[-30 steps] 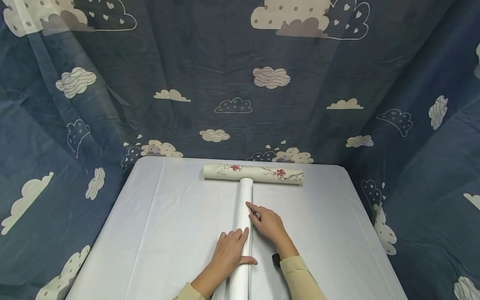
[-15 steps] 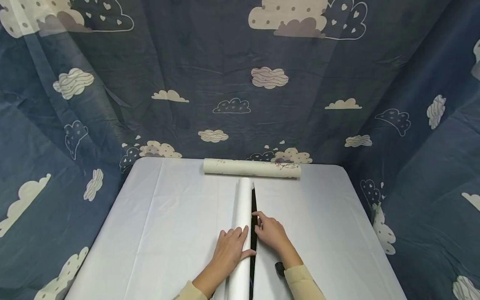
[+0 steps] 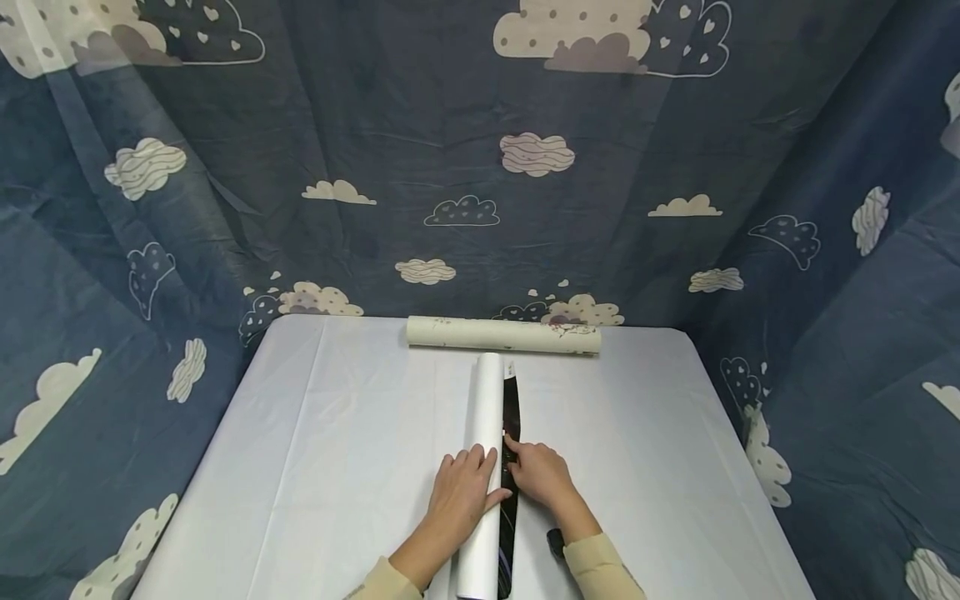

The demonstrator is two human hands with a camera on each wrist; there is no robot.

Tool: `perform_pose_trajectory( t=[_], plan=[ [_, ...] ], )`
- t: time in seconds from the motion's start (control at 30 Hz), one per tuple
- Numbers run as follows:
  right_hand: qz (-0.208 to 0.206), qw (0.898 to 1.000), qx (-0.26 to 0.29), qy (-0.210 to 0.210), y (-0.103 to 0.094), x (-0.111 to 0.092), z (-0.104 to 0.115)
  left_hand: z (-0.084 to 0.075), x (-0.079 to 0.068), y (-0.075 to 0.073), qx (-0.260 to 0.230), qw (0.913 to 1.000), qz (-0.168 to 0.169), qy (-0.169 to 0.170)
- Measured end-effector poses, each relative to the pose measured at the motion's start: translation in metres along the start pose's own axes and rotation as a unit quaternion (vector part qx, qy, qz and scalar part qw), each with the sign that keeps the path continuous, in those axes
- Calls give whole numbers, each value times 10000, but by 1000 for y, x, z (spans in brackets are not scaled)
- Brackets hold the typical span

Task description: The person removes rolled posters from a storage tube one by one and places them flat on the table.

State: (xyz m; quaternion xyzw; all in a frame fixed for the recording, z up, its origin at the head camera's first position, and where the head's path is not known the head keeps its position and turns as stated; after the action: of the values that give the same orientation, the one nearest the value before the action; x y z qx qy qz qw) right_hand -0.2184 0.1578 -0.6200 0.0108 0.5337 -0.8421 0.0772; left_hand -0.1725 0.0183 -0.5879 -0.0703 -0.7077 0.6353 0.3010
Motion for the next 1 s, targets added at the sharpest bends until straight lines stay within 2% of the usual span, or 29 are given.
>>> perform_pose_trajectory(
  t=[0.2,0.43,0.57,0.83,0.93,1.0],
  plan=[
    [-3,9998,-200,63,-1,0,4,-1,3,-2,-397,9987,-257,188],
    [-3,9999,-62,140,-2,-1,3,-7,3,-2,-204,9970,-453,598],
    [-55,9997,-124,222,-4,-1,1,-7,4,-4,-130,9972,-400,621],
    [-43,9993,-53,356,-4,-1,-2,-5,5,0,-284,9981,-70,537],
    [-67,9994,-19,346,-4,-1,-3,-5,5,0,-282,9982,-91,519],
    [-55,9993,16,357,-4,-1,-4,-5,5,-1,-291,9980,-220,516]
  ],
)
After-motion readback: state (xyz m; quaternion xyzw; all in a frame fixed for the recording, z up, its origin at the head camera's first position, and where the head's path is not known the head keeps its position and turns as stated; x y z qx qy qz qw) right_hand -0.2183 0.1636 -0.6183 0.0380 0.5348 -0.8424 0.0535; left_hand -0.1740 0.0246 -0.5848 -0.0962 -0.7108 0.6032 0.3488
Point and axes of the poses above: each hand's wrist, its own x-axis towards the middle knuckle, its own y-axis out of the palm, z = x × y, the point moved 6 cm from there along x, towards the middle knuckle, and after that the axes turned 2 degrees about y, right-handed, at the moved point
